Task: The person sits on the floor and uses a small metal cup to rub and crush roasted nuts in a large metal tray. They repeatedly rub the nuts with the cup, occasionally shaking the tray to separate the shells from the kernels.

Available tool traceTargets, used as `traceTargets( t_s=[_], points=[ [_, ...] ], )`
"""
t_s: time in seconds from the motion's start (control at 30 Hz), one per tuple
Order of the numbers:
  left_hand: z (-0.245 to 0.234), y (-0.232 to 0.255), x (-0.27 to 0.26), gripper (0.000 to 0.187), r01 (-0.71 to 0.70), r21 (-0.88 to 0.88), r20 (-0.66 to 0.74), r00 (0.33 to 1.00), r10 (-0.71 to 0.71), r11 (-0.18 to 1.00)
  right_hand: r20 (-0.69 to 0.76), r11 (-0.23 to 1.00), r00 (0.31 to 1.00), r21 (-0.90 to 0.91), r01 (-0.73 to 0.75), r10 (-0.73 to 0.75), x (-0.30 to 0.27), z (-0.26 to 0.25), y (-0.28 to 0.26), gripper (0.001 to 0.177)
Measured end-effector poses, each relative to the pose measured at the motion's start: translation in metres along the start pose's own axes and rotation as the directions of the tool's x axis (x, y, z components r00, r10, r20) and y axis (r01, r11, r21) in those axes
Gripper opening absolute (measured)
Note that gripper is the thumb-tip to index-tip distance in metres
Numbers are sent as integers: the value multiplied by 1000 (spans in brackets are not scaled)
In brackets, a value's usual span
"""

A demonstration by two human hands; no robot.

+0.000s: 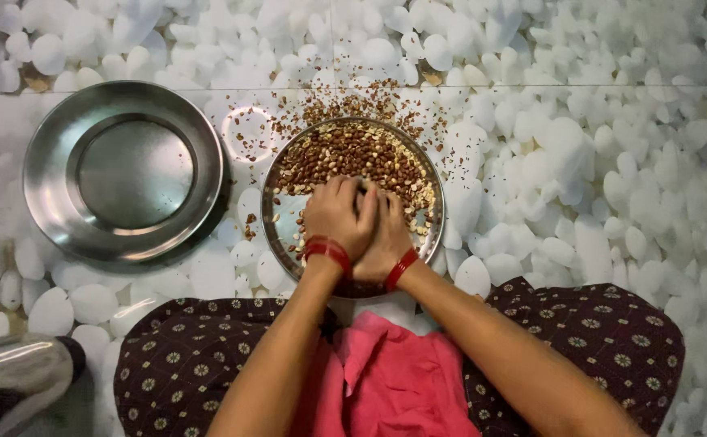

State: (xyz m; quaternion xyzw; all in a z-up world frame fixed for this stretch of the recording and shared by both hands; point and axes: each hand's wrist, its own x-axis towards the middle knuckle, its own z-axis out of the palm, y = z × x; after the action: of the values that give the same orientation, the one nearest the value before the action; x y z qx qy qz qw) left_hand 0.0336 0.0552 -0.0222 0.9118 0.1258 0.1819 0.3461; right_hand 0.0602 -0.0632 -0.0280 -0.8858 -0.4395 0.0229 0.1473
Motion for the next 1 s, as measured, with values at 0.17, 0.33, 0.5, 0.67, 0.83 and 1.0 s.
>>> traceTargets(
  t_s=[0.17,0.33,0.5,0.67,0.83,1.0],
  points=[
    [-11,0,-22,45,-156,62,-185,969,165,986,-189,981,963,-24,191,-192,-10,5,-4,94],
    [-7,3,4,46,-28,43,-58,998,31,999,-46,991,996,105,87,-82,4,2,5,93],
    [-3,2,56,60,261,142,292,911,-292,955,215,999,975,-7,-53,53,46,-6,16,91],
    [-6,10,50,52,195,167,288,928,-237,966,184,996,979,-3,-89,88,33,-9,6,87],
    [-11,11,5,40,-135,23,-166,977,137,991,-88,989,987,-76,128,-135,4,4,7,93],
    [0,0,32,40,-107,18,-113,988,109,994,-60,988,995,-138,77,-86,26,12,25,91]
  ],
)
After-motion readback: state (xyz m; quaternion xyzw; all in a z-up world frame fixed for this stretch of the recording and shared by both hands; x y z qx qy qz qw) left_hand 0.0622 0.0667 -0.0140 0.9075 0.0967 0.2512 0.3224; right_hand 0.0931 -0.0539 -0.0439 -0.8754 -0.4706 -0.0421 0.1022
